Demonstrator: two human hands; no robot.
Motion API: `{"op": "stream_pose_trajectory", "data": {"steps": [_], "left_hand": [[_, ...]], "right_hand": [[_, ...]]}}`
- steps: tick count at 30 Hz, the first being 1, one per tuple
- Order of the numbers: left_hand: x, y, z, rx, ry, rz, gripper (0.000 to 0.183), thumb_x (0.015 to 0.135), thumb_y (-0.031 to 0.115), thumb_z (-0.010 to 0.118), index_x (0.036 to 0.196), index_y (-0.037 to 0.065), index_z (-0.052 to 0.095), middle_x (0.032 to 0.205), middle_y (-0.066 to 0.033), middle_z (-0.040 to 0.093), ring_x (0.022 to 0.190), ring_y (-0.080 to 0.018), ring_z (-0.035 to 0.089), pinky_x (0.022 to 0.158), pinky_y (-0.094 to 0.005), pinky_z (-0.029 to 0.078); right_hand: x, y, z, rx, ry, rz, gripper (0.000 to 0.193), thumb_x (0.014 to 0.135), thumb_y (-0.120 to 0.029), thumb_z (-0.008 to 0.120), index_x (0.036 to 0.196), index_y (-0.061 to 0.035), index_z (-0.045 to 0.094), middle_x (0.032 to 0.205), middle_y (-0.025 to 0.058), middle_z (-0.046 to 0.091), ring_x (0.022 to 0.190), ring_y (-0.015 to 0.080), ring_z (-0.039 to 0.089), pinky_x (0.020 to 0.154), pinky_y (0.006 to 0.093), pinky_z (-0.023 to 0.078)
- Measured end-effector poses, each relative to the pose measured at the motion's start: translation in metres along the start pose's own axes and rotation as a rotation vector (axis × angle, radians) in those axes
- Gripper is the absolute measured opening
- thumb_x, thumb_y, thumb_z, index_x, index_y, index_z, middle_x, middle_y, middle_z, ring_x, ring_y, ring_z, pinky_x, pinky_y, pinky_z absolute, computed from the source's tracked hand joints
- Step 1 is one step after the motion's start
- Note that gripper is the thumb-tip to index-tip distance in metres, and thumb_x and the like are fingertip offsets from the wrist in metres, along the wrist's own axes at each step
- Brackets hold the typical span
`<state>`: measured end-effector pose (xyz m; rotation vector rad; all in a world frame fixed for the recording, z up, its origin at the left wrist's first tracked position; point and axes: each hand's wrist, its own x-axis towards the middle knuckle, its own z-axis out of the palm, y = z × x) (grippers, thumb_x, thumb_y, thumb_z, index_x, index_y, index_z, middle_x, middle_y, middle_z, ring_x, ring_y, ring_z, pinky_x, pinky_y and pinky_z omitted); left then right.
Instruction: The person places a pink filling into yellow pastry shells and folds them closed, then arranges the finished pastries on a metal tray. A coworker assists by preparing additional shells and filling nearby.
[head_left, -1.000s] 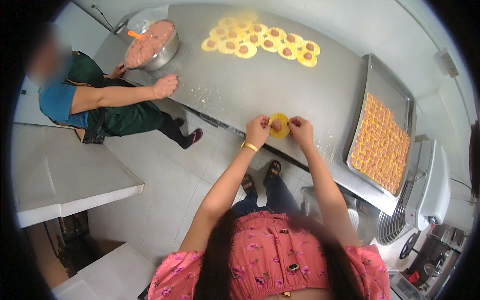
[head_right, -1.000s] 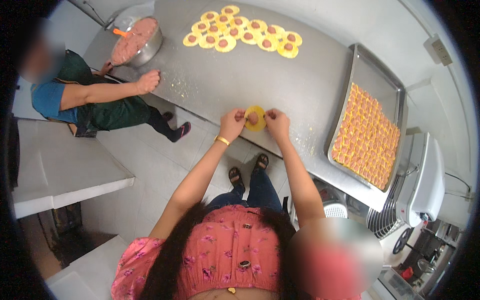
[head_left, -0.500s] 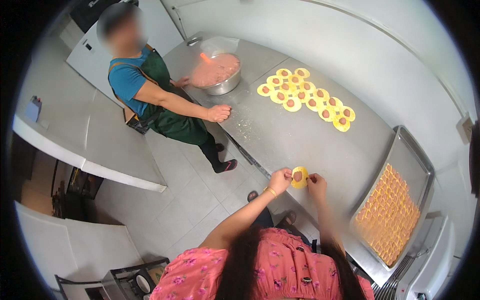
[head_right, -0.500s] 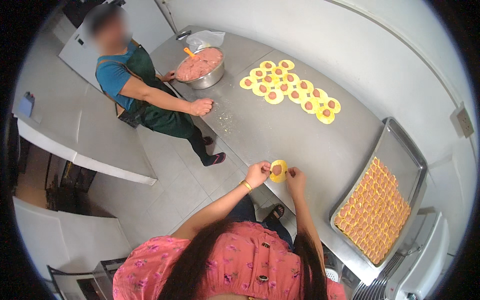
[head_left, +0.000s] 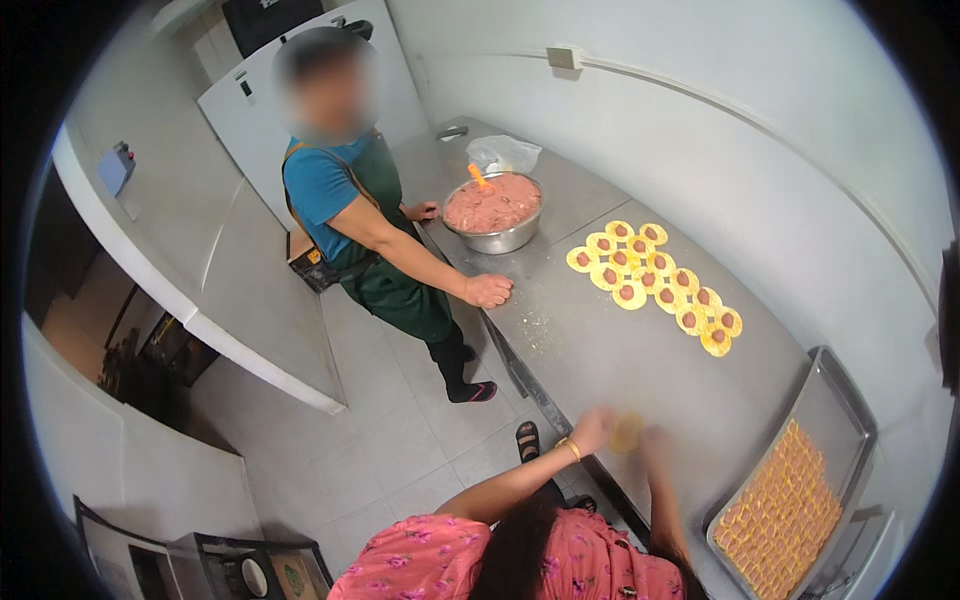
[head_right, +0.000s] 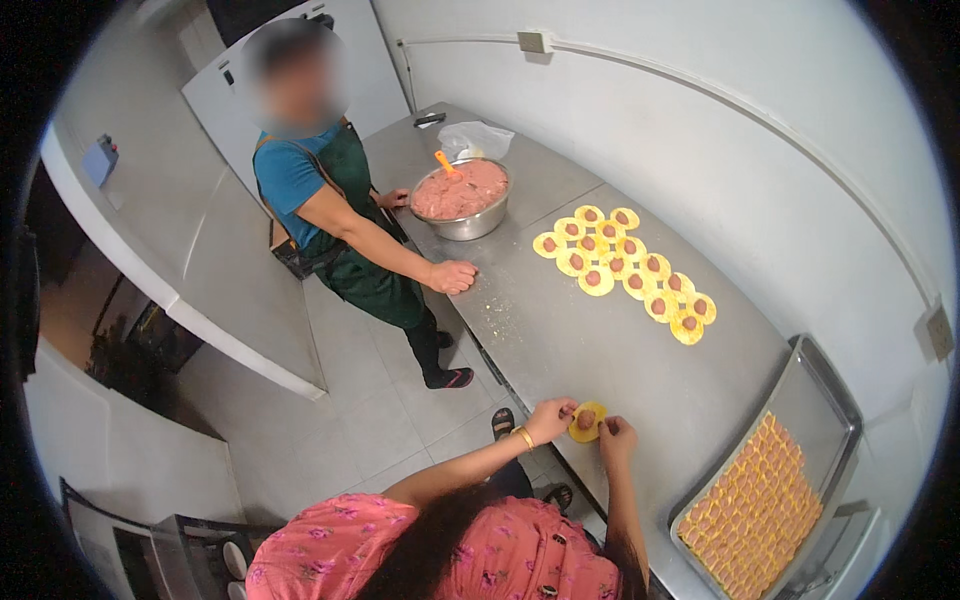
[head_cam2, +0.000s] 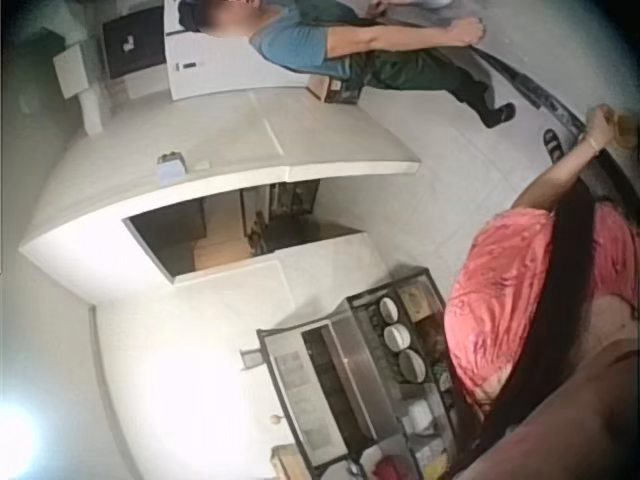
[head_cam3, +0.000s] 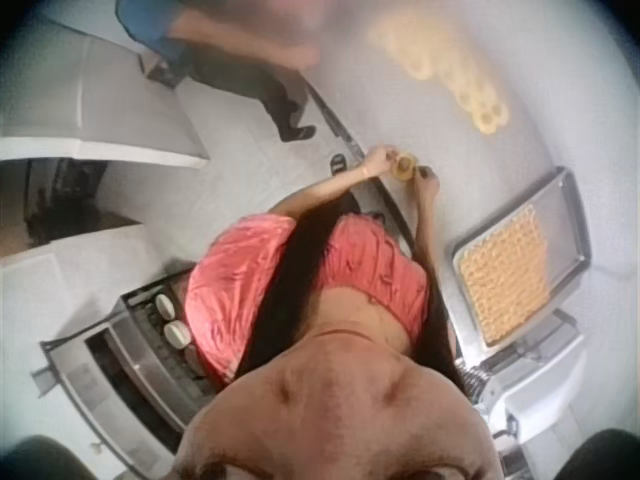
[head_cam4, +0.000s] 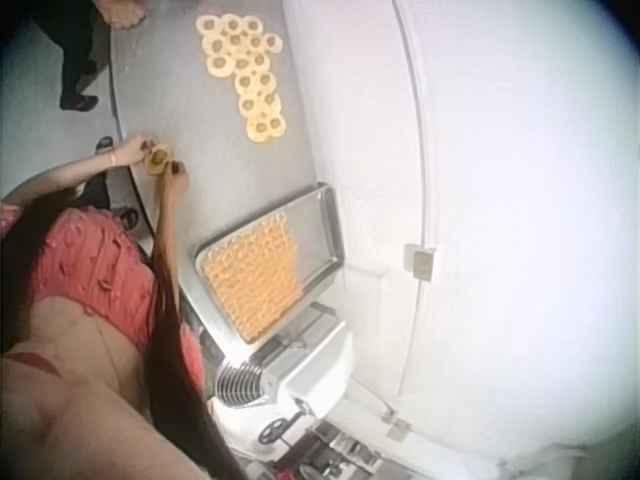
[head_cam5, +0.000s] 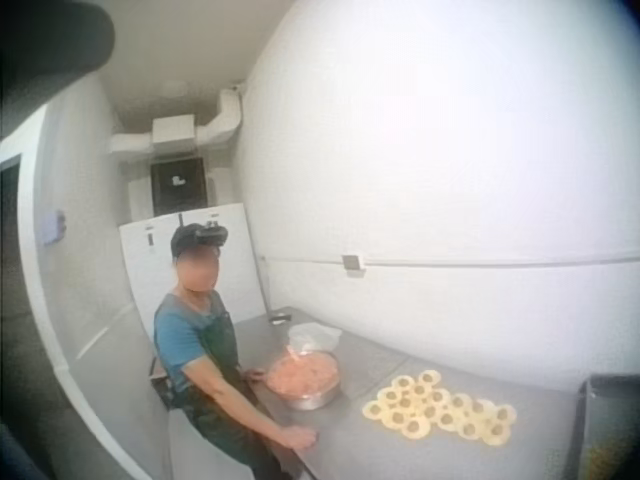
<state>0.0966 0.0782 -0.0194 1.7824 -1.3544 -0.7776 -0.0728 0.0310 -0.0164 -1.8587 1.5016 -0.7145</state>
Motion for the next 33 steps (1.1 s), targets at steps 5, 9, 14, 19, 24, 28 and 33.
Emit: {"op": "stream_pose_trajectory", "data": {"steps": [5,9,14,19,24,28,33], "left_hand": [[0.004,0.002,-0.002,-0.046,-0.035,0.034,0.025,0.079,0.004,0.057,0.103,0.0,0.063,0.09,-0.0154,0.067,0.083,-0.0237,0.067,0.076,-0.0319,0.053],[0.011,0.005,-0.007,-0.059,-0.058,0.028,0.024,0.079,0.004,0.056,0.102,-0.001,0.062,0.091,-0.0155,0.067,0.083,-0.0243,0.067,0.077,-0.0321,0.053],[0.017,0.007,-0.01,0.008,-0.063,0.06,0.024,0.079,0.004,0.056,0.102,-0.001,0.062,0.091,-0.015,0.068,0.084,-0.0248,0.067,0.078,-0.0328,0.053],[0.011,0.01,-0.007,-0.112,-0.095,0.05,0.029,0.077,0.004,0.057,0.106,0.0,0.061,0.091,-0.0151,0.067,0.084,-0.0242,0.067,0.078,-0.0326,0.052],[-0.002,0.026,-0.013,-0.125,-0.104,0.084,0.035,0.079,0.004,0.055,0.113,0.004,0.06,0.092,-0.0143,0.067,0.085,-0.024,0.066,0.079,-0.0329,0.051],[-0.001,0.03,-0.013,-0.113,-0.095,0.035,0.036,0.082,0.005,0.052,0.117,0.004,0.058,0.096,-0.0151,0.067,0.088,-0.0252,0.066,0.083,-0.0342,0.05],[0.001,0.018,-0.004,-0.202,-0.113,0.039,0.03,0.082,0.009,0.058,0.11,0.002,0.061,0.099,-0.015,0.067,0.088,-0.0247,0.066,0.078,-0.0329,0.051]], "right_hand": [[0.0,-0.006,-0.001,0.204,0.063,0.063,0.013,0.076,-0.007,0.064,0.085,0.0025,0.066,0.071,0.012,0.066,0.064,0.0182,0.063,0.064,0.0313,0.05],[0.001,-0.02,-0.011,0.226,-0.091,0.203,0.023,0.083,-0.018,0.062,0.098,-0.0002,0.062,0.092,0.0101,0.063,0.086,0.0206,0.058,0.077,0.0362,0.045],[-0.002,-0.027,-0.014,0.36,-0.069,0.24,0.019,0.082,-0.011,0.061,0.096,0.0012,0.063,0.089,0.008,0.065,0.082,0.0161,0.058,0.074,0.0322,0.046],[-0.005,-0.024,-0.012,0.362,-0.036,0.203,0.016,0.082,-0.007,0.059,0.094,0.002,0.063,0.085,0.0079,0.065,0.077,0.0144,0.058,0.071,0.0299,0.047],[-0.011,-0.027,-0.012,0.245,0.103,0.117,0.01,0.083,-0.004,0.059,0.089,0.0032,0.063,0.077,0.0088,0.065,0.07,0.0149,0.062,0.068,0.0292,0.05],[-0.009,-0.021,-0.011,0.297,0.048,0.108,0.015,0.084,-0.009,0.061,0.091,0.0034,0.064,0.082,0.0119,0.067,0.075,0.0172,0.063,0.071,0.0306,0.05],[-0.009,-0.003,-0.003,0.414,0.064,0.106,0.02,0.085,-0.014,0.06,0.095,0.0024,0.065,0.08,0.0137,0.068,0.071,0.0187,0.065,0.069,0.0315,0.05]]}}
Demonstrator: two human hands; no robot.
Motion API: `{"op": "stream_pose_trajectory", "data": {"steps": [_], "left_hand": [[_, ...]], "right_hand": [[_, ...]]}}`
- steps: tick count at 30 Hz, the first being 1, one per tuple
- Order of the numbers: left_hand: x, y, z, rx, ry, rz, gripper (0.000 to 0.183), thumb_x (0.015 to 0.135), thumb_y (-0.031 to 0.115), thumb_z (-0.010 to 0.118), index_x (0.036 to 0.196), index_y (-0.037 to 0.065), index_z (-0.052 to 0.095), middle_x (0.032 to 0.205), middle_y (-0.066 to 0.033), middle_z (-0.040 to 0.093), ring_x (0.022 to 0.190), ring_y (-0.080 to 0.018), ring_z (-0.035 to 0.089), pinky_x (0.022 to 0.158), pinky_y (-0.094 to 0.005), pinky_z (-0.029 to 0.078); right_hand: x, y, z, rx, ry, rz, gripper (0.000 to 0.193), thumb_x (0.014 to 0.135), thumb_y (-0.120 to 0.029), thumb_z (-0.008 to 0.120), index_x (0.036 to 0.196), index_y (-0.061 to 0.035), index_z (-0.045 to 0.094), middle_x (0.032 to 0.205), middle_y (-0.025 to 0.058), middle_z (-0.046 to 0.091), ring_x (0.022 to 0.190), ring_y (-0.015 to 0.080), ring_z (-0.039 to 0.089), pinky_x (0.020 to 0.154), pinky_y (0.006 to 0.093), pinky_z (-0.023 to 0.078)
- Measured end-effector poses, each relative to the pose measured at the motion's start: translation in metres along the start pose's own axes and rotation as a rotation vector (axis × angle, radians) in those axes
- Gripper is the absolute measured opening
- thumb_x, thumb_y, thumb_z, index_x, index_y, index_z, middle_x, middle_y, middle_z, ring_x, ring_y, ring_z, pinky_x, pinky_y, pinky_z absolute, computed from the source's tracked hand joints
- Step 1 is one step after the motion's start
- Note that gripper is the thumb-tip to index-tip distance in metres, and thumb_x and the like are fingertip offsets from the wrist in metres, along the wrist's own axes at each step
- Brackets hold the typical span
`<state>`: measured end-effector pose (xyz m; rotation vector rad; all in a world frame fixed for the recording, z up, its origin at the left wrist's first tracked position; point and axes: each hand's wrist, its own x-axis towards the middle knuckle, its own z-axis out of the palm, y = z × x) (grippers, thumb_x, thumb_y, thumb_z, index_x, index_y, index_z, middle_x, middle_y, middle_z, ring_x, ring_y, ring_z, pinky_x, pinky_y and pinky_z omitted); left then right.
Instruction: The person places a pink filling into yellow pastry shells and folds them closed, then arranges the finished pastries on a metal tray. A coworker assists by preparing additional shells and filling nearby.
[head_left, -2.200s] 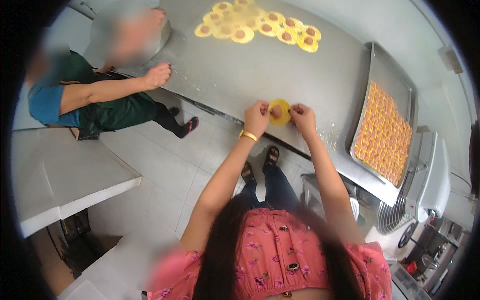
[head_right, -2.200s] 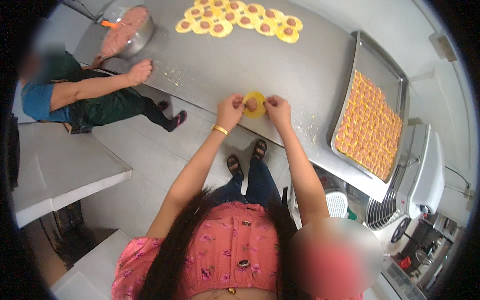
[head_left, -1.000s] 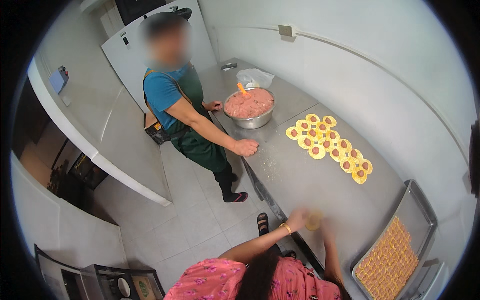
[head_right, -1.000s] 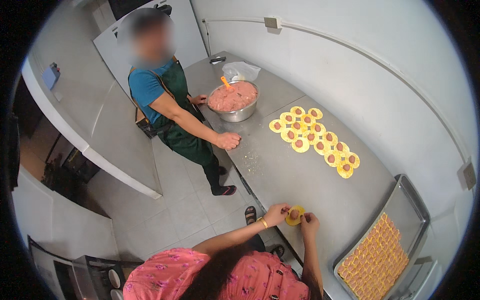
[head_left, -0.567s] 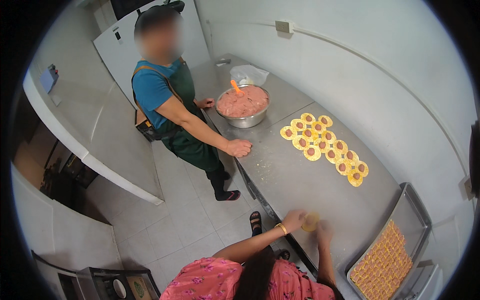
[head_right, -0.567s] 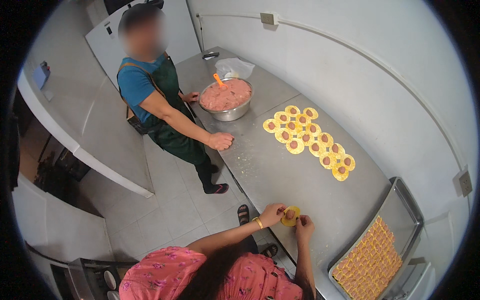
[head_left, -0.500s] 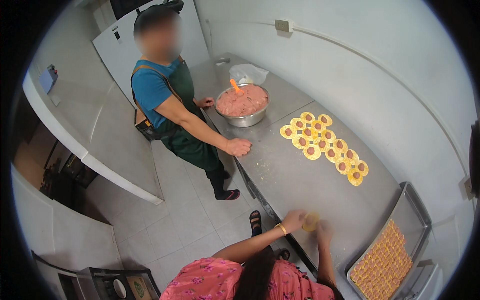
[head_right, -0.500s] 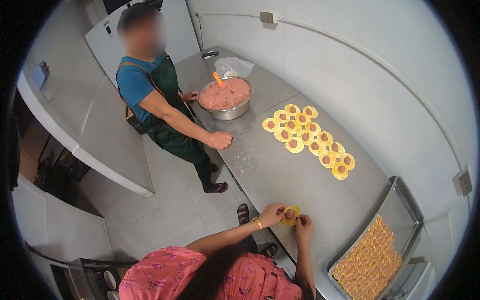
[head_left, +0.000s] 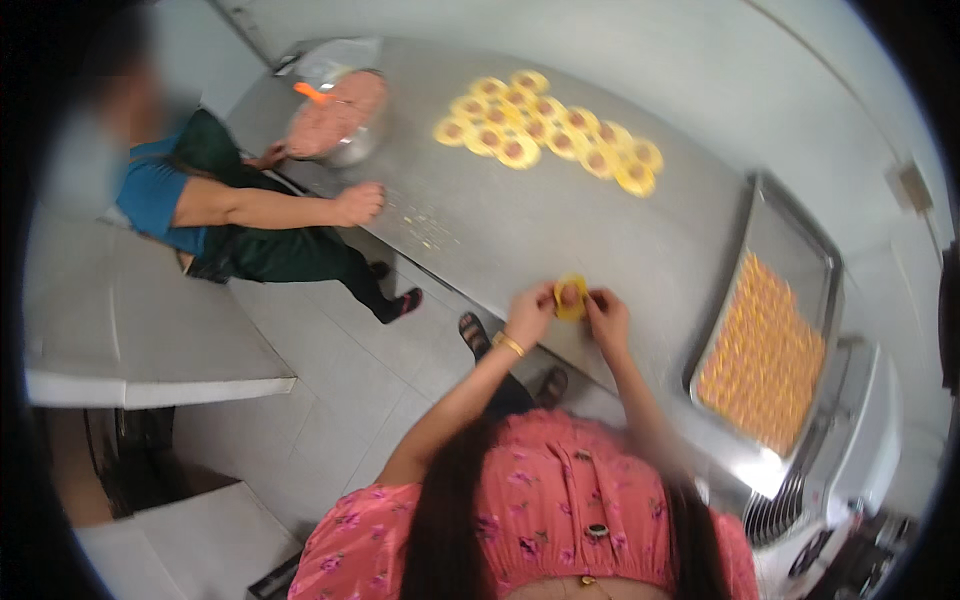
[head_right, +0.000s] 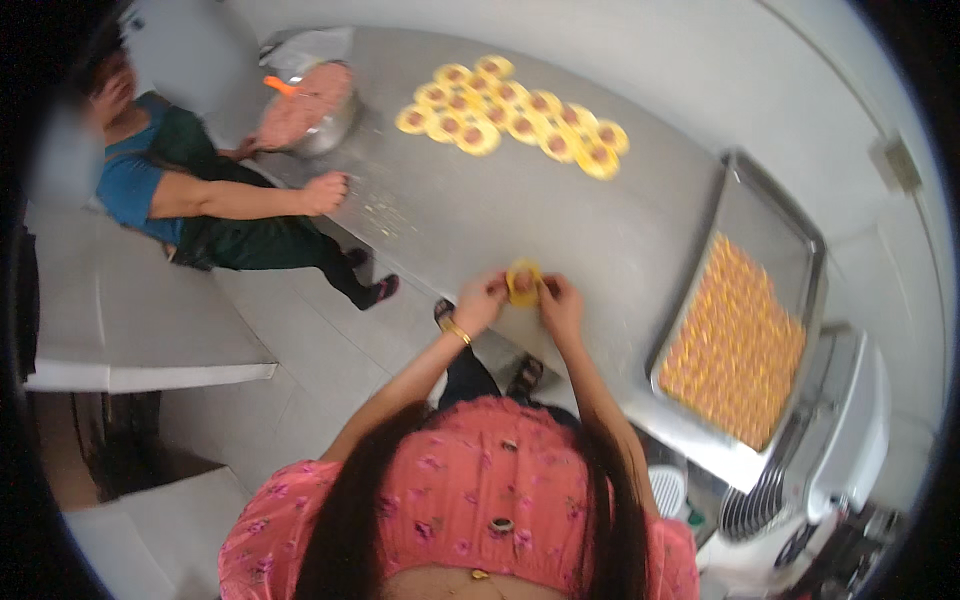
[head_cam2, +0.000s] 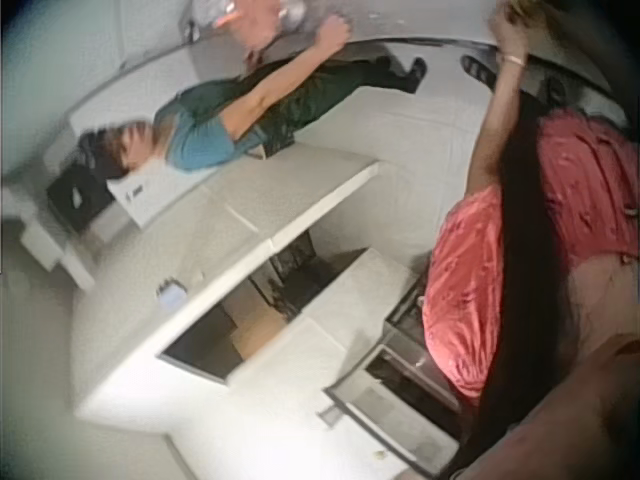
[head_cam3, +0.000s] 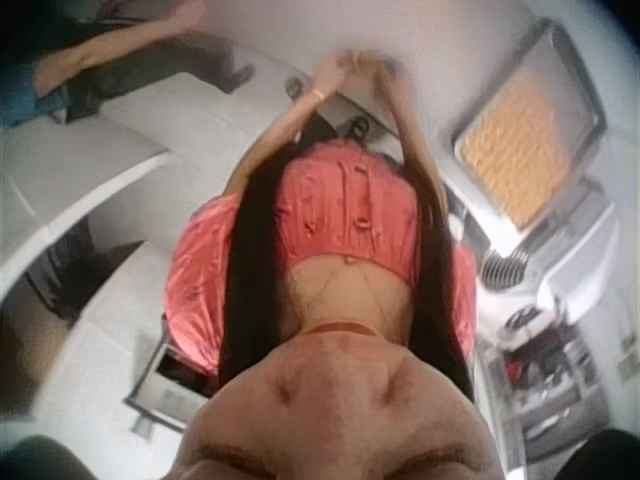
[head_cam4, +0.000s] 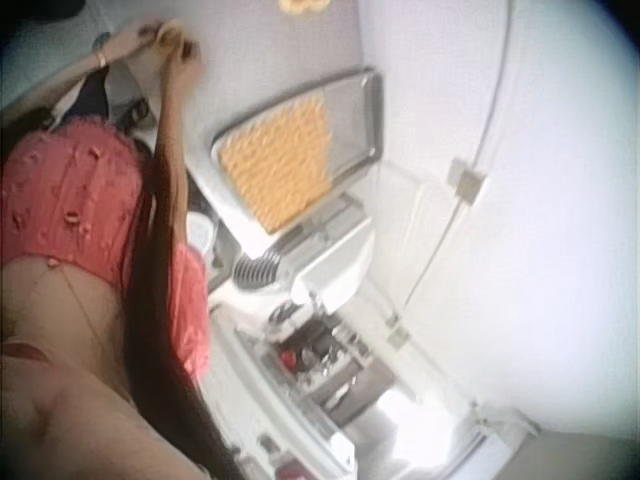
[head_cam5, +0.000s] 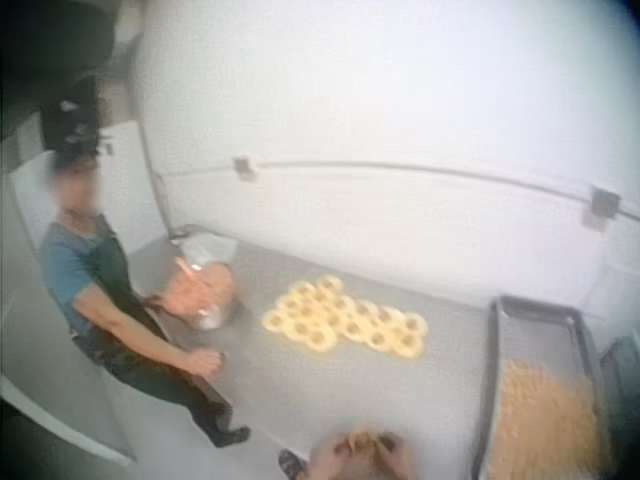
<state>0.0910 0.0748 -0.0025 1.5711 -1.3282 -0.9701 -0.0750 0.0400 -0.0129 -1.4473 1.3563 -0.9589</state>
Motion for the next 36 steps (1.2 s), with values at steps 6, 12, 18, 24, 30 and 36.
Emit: {"op": "stream_pose_trajectory", "data": {"steps": [6,12,18,24,30,36], "left_hand": [[0.003,0.007,0.004,-0.148,-0.017,-0.089,0.037,0.081,-0.006,0.056,0.118,-0.002,0.058,0.101,-0.0106,0.068,0.096,-0.0156,0.064,0.082,-0.0275,0.051],[0.006,0.008,0.004,-0.082,-0.017,-0.076,0.037,0.081,-0.005,0.059,0.117,0.002,0.061,0.098,-0.0078,0.068,0.085,-0.0132,0.064,0.075,-0.0252,0.051],[0.012,0.007,0.009,-0.078,0.012,-0.031,0.029,0.081,-0.002,0.063,0.109,0.003,0.065,0.09,-0.0055,0.068,0.077,-0.0108,0.062,0.07,-0.0236,0.05],[0.019,0.007,0.009,-0.325,-0.058,-0.034,0.012,0.084,0.001,0.063,0.096,0.0,0.062,0.102,-0.0076,0.064,0.084,-0.0109,0.061,0.072,-0.025,0.052],[0.023,0.022,0.011,-0.643,-0.124,-0.239,0.009,0.089,0.004,0.059,0.095,0.002,0.052,0.122,-0.0088,0.05,0.096,-0.0123,0.057,0.079,-0.0261,0.053],[0.014,0.045,0.007,-0.783,-0.084,-0.247,0.01,0.089,0.004,0.058,0.096,0.004,0.051,0.111,-0.0049,0.053,0.096,-0.0133,0.057,0.081,-0.0286,0.054]], "right_hand": [[0.002,0.0,0.0,0.208,-0.064,0.224,0.019,0.086,-0.003,0.053,0.102,0.0034,0.062,0.087,0.009,0.066,0.08,0.013,0.063,0.07,0.0265,0.052],[0.0,-0.009,-0.001,0.225,-0.054,0.109,0.028,0.081,0.005,0.055,0.108,0.0019,0.062,0.094,0.0106,0.066,0.085,0.0162,0.065,0.077,0.0283,0.053],[-0.003,-0.015,0.0,0.124,0.009,-0.037,0.023,0.079,0.008,0.058,0.1,0.0024,0.065,0.095,0.008,0.064,0.084,0.0163,0.064,0.08,0.0272,0.051],[0.003,-0.01,-0.002,0.285,0.071,0.099,0.013,0.081,0.005,0.06,0.091,0.0004,0.066,0.087,0.0042,0.065,0.081,0.0109,0.061,0.075,0.0242,0.048],[0.007,-0.026,-0.013,0.558,0.016,0.175,0.014,0.082,0.003,0.06,0.095,0.0016,0.063,0.103,0.0078,0.064,0.092,0.0142,0.061,0.081,0.0265,0.048],[-0.002,-0.028,-0.019,0.642,-0.107,0.092,0.019,0.08,0.005,0.06,0.099,0.0005,0.06,0.107,0.0068,0.062,0.099,0.0145,0.058,0.086,0.0268,0.047]]}}
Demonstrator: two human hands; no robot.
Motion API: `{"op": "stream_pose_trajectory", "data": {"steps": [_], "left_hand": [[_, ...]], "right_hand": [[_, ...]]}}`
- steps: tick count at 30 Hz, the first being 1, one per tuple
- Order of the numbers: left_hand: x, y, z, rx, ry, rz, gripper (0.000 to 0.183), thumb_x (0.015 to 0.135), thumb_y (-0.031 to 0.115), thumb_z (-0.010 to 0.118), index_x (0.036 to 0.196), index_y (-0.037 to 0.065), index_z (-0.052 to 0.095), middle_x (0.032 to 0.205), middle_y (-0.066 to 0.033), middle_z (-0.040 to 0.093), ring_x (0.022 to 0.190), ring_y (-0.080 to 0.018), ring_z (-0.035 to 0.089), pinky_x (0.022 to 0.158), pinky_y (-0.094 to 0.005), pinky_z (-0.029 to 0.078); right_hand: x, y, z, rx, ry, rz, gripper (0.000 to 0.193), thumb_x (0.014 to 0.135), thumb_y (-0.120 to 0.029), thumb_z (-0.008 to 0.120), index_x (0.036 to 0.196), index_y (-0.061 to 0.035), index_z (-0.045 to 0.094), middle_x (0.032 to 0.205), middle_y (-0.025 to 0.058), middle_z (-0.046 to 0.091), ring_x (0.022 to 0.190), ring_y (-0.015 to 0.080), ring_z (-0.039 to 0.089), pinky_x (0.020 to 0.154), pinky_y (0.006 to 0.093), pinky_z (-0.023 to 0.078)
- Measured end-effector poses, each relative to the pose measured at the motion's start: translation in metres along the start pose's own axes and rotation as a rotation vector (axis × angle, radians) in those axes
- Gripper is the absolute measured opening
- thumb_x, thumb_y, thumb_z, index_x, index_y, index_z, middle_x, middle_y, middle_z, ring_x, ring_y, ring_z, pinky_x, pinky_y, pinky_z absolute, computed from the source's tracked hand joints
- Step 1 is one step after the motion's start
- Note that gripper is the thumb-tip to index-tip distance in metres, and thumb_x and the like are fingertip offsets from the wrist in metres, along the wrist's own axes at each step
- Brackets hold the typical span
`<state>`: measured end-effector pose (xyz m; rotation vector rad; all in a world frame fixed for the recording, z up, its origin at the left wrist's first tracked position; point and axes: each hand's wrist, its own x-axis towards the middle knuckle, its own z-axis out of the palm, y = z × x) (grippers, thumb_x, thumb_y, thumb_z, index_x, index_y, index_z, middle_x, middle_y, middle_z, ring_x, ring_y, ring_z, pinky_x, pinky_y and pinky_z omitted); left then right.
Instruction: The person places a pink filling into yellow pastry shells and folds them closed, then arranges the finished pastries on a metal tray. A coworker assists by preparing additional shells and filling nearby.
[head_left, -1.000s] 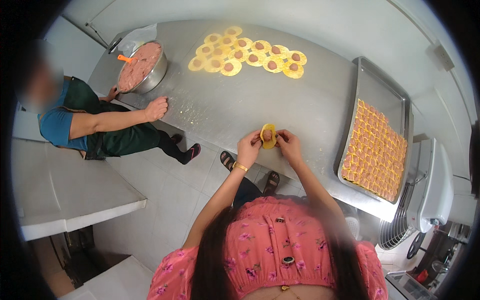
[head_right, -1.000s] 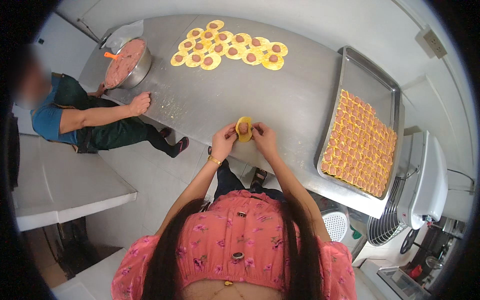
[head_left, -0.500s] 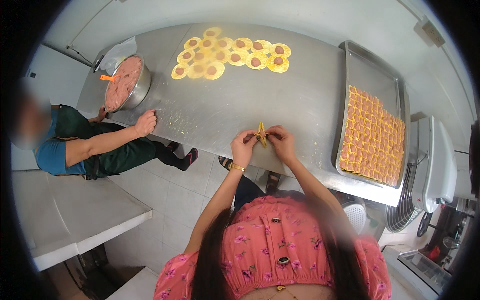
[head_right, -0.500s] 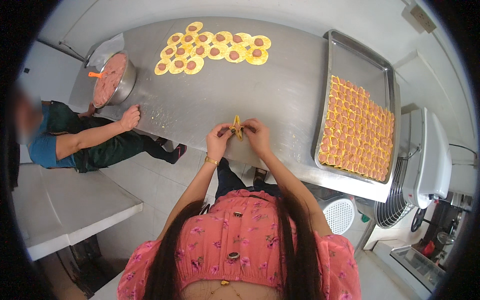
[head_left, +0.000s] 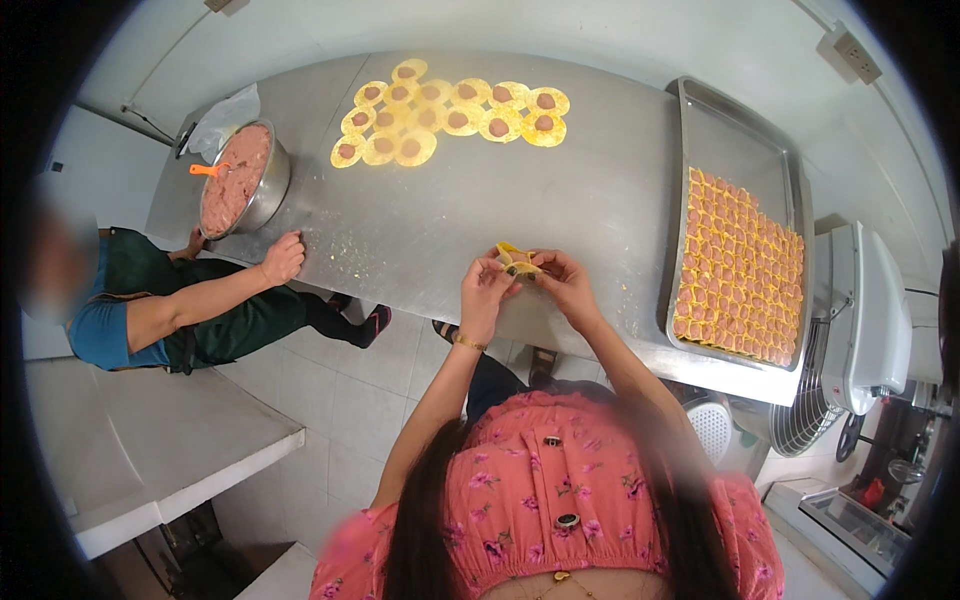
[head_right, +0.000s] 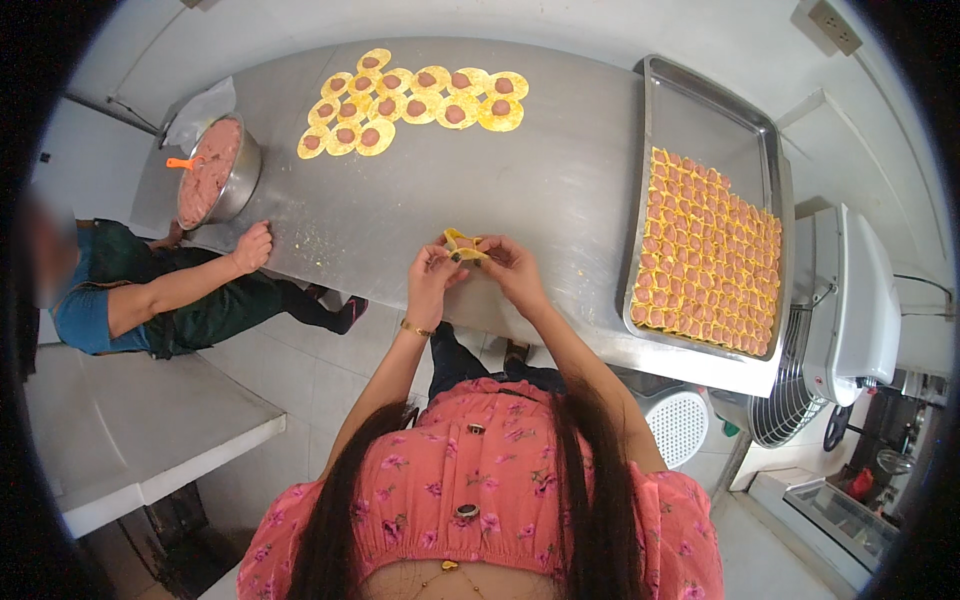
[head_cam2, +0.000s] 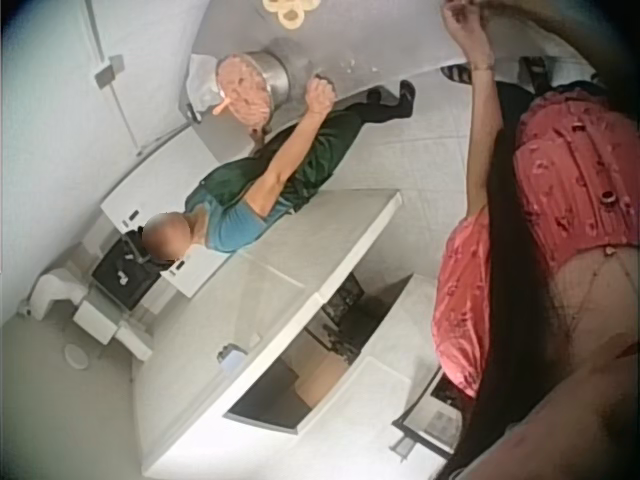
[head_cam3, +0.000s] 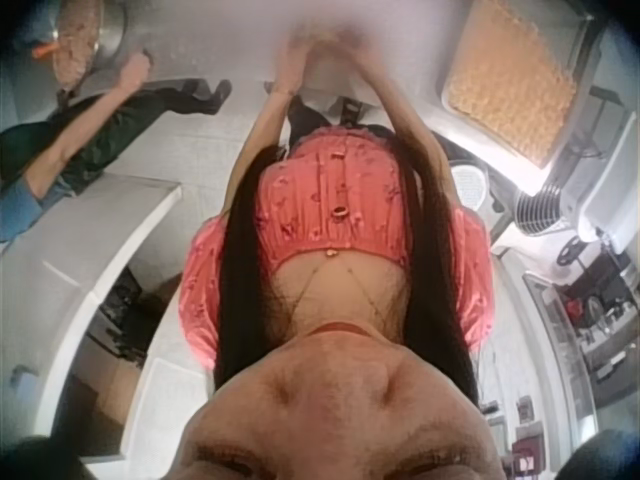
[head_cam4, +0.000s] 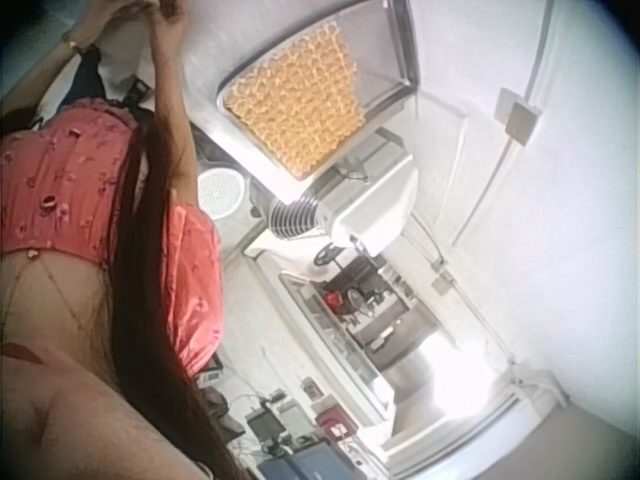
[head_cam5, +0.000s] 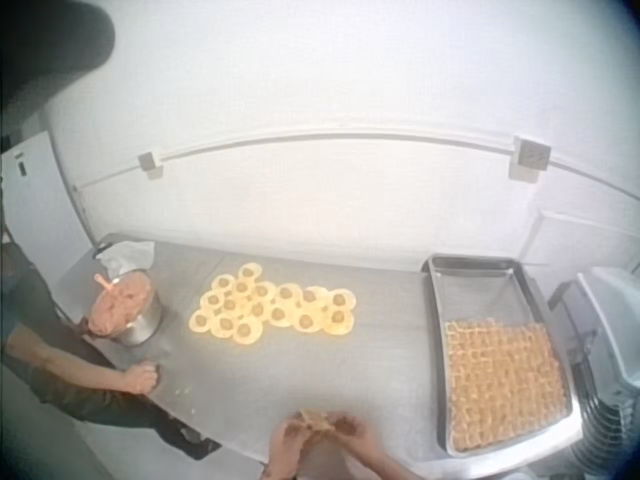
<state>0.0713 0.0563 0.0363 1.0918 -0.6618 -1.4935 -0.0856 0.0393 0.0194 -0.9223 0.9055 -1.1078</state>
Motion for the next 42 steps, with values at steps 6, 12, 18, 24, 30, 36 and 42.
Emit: {"op": "stream_pose_trajectory", "data": {"steps": [6,12,18,24,30,36,42], "left_hand": [[-0.005,-0.007,-0.01,0.144,0.003,0.015,0.018,0.083,-0.001,0.061,0.1,0.003,0.055,0.106,-0.0047,0.057,0.095,-0.0151,0.059,0.083,-0.0299,0.054],[-0.003,-0.022,-0.021,0.787,0.021,0.276,0.013,0.072,-0.006,0.065,0.083,0.0,0.062,0.102,-0.0071,0.064,0.083,-0.0154,0.064,0.074,-0.0282,0.053],[-0.006,-0.021,-0.012,0.852,-0.111,0.357,0.016,0.07,-0.007,0.066,0.082,-0.001,0.059,0.1,-0.0107,0.065,0.081,-0.0197,0.066,0.069,-0.0286,0.055],[-0.006,-0.019,-0.005,0.83,-0.115,0.25,0.029,0.071,-0.002,0.07,0.096,0.002,0.057,0.095,-0.0122,0.064,0.077,-0.0229,0.066,0.067,-0.0302,0.055],[-0.002,-0.017,-0.003,1.006,-0.166,0.26,0.032,0.073,0.005,0.073,0.102,0.003,0.061,0.085,-0.0112,0.067,0.075,-0.0216,0.067,0.068,-0.0302,0.054],[0.001,-0.016,-0.003,0.982,-0.21,0.254,0.03,0.073,0.005,0.073,0.101,0.003,0.063,0.083,-0.0113,0.068,0.074,-0.0208,0.068,0.068,-0.0293,0.054],[0.005,-0.012,-0.006,0.912,-0.258,0.172,0.025,0.074,0.005,0.072,0.097,0.003,0.062,0.081,-0.0115,0.068,0.074,-0.0203,0.068,0.068,-0.0296,0.054]], "right_hand": [[0.009,0.009,-0.018,-0.41,0.033,0.055,0.023,0.076,0.005,0.061,0.098,0.0,0.062,0.094,0.0067,0.064,0.087,0.0131,0.061,0.08,0.0269,0.048],[0.002,0.002,-0.016,-0.681,-0.053,-0.071,0.029,0.072,0.006,0.063,0.1,0.0011,0.061,0.087,0.0058,0.063,0.083,0.0146,0.062,0.077,0.0274,0.052],[-0.002,-0.001,-0.011,-0.773,-0.078,-0.12,0.03,0.069,0.006,0.064,0.098,0.0007,0.061,0.092,0.01,0.06,0.083,0.0238,0.064,0.076,0.0313,0.053],[0.001,-0.004,-0.015,-1.028,-0.117,-0.267,0.024,0.069,0.004,0.064,0.093,0.0001,0.062,0.09,0.0132,0.06,0.08,0.0306,0.061,0.069,0.0363,0.05],[-0.006,-0.011,-0.011,-1.051,-0.091,-0.32,0.022,0.07,0.003,0.057,0.092,-0.0019,0.062,0.091,0.0148,0.059,0.085,0.0351,0.058,0.073,0.0418,0.048],[-0.008,-0.013,-0.011,-1.075,-0.096,-0.338,0.021,0.07,0.003,0.057,0.09,-0.0019,0.061,0.089,0.0142,0.058,0.086,0.0354,0.057,0.074,0.0418,0.047],[-0.005,-0.009,-0.014,-1.012,-0.117,-0.277,0.022,0.071,0.004,0.056,0.091,-0.0013,0.061,0.091,0.0146,0.059,0.087,0.0365,0.058,0.075,0.0425,0.048]]}}
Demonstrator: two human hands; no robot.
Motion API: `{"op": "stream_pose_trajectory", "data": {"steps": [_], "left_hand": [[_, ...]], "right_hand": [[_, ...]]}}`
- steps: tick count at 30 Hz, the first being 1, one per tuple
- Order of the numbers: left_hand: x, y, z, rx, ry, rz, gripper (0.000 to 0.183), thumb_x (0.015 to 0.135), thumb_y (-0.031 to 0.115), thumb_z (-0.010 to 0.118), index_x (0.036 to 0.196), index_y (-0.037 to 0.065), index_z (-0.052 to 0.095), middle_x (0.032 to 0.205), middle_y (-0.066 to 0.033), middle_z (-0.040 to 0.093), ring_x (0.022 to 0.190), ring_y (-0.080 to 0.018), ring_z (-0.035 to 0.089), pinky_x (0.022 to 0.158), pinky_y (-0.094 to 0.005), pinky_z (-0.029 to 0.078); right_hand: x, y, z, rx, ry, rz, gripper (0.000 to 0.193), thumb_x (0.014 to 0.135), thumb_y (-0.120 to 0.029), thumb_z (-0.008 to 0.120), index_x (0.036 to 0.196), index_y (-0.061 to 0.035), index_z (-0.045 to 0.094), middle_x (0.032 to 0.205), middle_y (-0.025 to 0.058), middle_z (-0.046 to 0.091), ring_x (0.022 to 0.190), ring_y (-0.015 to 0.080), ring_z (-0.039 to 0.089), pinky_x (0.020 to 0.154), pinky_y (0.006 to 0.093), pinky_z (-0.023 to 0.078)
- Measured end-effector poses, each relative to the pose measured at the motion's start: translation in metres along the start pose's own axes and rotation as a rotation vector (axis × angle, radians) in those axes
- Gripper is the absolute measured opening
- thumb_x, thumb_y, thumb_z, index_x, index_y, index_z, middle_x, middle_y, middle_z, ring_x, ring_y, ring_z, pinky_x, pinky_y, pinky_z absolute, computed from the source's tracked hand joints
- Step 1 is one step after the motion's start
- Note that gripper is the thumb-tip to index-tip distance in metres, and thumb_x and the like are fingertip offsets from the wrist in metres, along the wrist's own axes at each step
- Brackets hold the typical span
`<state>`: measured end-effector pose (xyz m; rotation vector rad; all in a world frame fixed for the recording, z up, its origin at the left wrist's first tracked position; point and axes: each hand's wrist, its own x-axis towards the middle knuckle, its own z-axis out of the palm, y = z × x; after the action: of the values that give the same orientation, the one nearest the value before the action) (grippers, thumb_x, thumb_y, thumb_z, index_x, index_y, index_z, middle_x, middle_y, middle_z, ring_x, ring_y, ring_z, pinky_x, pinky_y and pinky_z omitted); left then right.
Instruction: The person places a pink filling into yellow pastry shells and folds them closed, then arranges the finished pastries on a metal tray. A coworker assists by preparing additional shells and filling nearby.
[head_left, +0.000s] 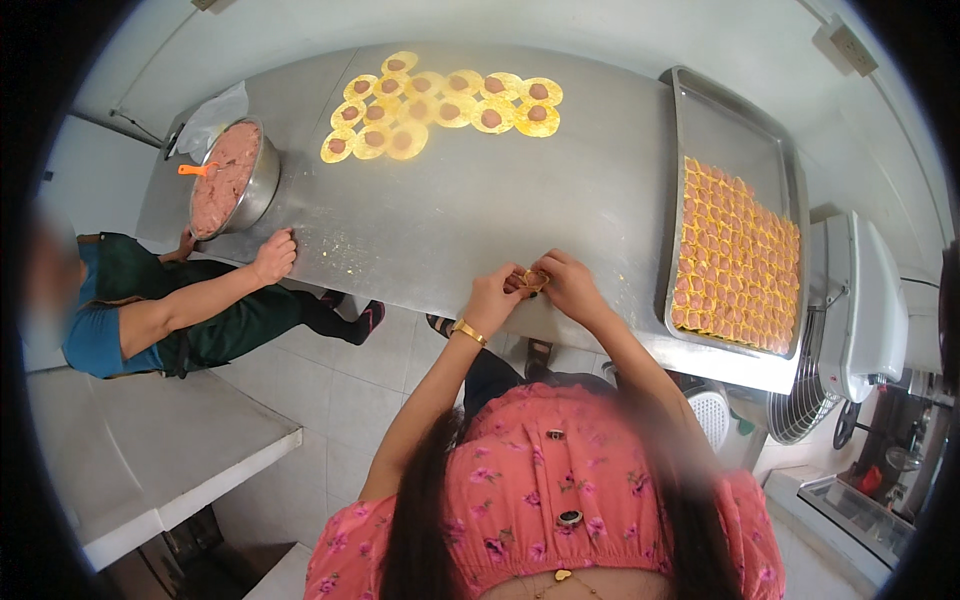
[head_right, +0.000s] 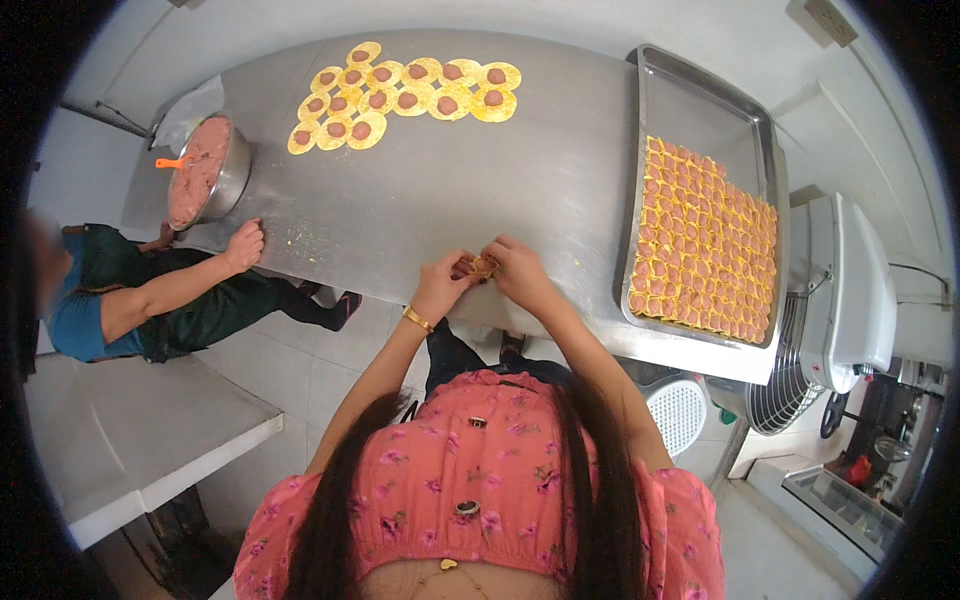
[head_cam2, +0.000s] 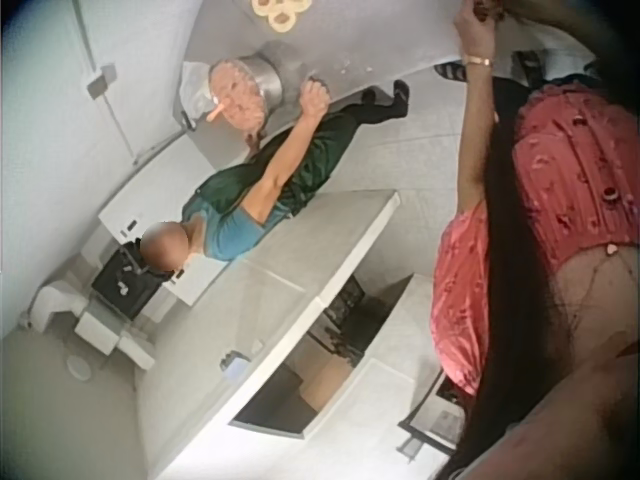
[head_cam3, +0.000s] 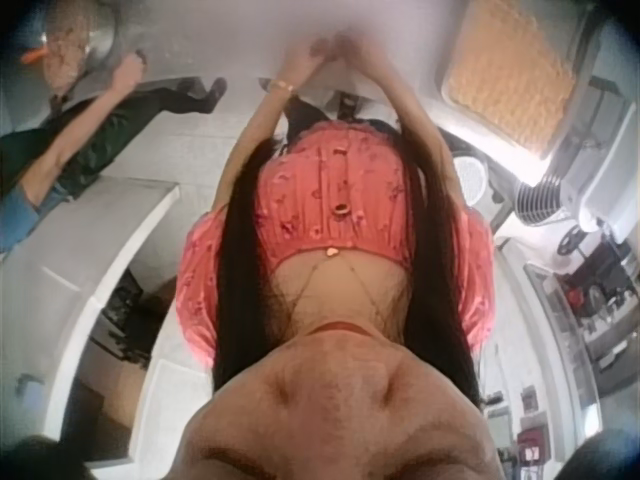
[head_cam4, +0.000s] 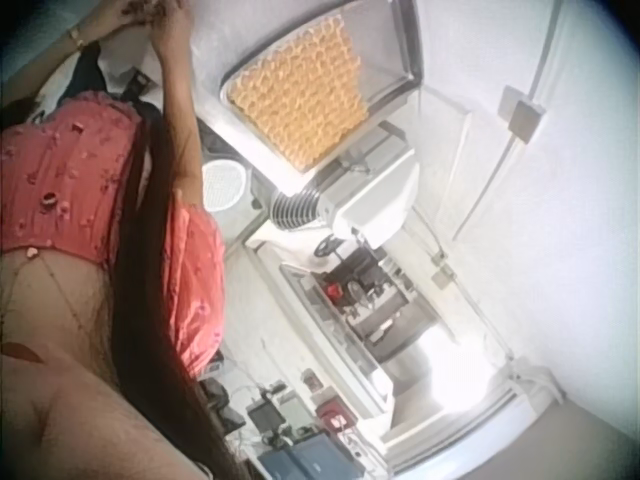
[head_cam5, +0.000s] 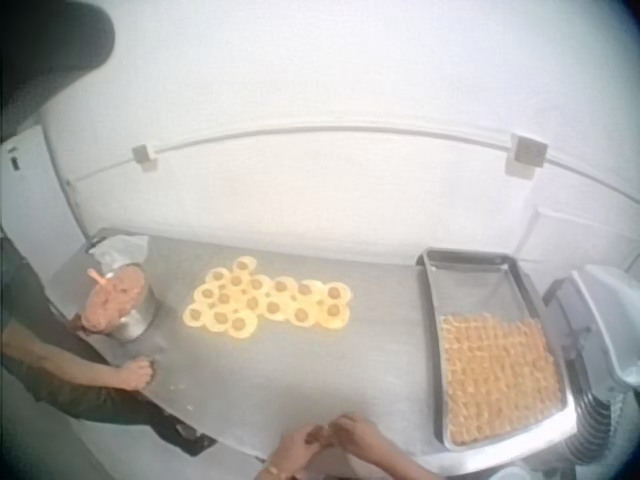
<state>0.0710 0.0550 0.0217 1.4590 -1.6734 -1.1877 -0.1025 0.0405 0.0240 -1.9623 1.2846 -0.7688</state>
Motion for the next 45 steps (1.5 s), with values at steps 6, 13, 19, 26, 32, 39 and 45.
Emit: {"op": "stream_pose_trajectory", "data": {"steps": [6,13,19,26,32,39,45], "left_hand": [[0.0,0.003,-0.004,0.118,0.028,0.013,0.024,0.073,0.007,0.073,0.093,0.002,0.061,0.079,-0.0108,0.068,0.072,-0.0206,0.067,0.066,-0.0293,0.053],[0.003,0.003,-0.004,0.137,0.018,0.008,0.024,0.073,0.007,0.074,0.092,0.002,0.06,0.078,-0.0107,0.068,0.07,-0.0209,0.067,0.066,-0.0295,0.053],[0.001,0.004,-0.006,0.084,0.003,-0.024,0.025,0.074,0.008,0.073,0.093,0.001,0.058,0.078,-0.0126,0.068,0.071,-0.0228,0.068,0.064,-0.031,0.054],[0.001,0.005,-0.01,0.202,-0.018,0.046,0.024,0.074,0.009,0.072,0.094,0.002,0.059,0.08,-0.0113,0.068,0.073,-0.0234,0.068,0.066,-0.0315,0.053],[0.001,0.002,-0.007,0.237,-0.014,0.068,0.023,0.075,0.008,0.071,0.093,0.002,0.059,0.081,-0.011,0.068,0.074,-0.0239,0.067,0.068,-0.0318,0.053],[-0.003,0.0,-0.003,0.163,0.094,0.114,0.026,0.073,0.005,0.072,0.096,0.003,0.061,0.085,-0.0121,0.067,0.078,-0.0247,0.066,0.07,-0.0327,0.053],[-0.005,-0.001,-0.005,0.182,0.088,0.116,0.031,0.072,0.004,0.071,0.101,0.003,0.06,0.092,-0.0134,0.065,0.081,-0.0259,0.066,0.072,-0.0351,0.053]], "right_hand": [[0.001,0.002,0.0,-0.024,0.04,-0.048,0.029,0.067,0.007,0.06,0.094,-0.003,0.062,0.092,0.0115,0.06,0.083,0.0306,0.06,0.072,0.0365,0.05],[0.005,0.0,0.0,0.043,-0.036,-0.014,0.027,0.068,0.002,0.061,0.095,-0.0026,0.062,0.091,0.0146,0.059,0.086,0.0357,0.058,0.075,0.0422,0.048],[0.005,0.0,0.003,-0.007,-0.01,0.029,0.031,0.066,0.004,0.062,0.097,-0.0029,0.061,0.092,0.0138,0.058,0.087,0.0358,0.058,0.074,0.0417,0.048],[0.009,-0.003,0.003,-0.026,-0.014,-0.068,0.03,0.067,0.006,0.06,0.095,-0.0023,0.059,0.094,0.0136,0.058,0.089,0.0357,0.058,0.076,0.0422,0.048],[0.009,-0.009,0.0,-0.054,-0.089,-0.058,0.031,0.067,0.007,0.058,0.097,-0.0025,0.059,0.095,0.0149,0.057,0.09,0.0361,0.057,0.077,0.042,0.048],[0.004,-0.014,-0.002,-0.083,-0.048,-0.049,0.029,0.071,0.003,0.059,0.099,-0.002,0.059,0.095,0.0163,0.057,0.093,0.0362,0.057,0.08,0.0419,0.048],[0.002,-0.012,0.003,-0.076,0.045,-0.098,0.029,0.071,0.001,0.061,0.1,-0.0029,0.059,0.096,0.015,0.056,0.092,0.0357,0.056,0.078,0.042,0.048]]}}
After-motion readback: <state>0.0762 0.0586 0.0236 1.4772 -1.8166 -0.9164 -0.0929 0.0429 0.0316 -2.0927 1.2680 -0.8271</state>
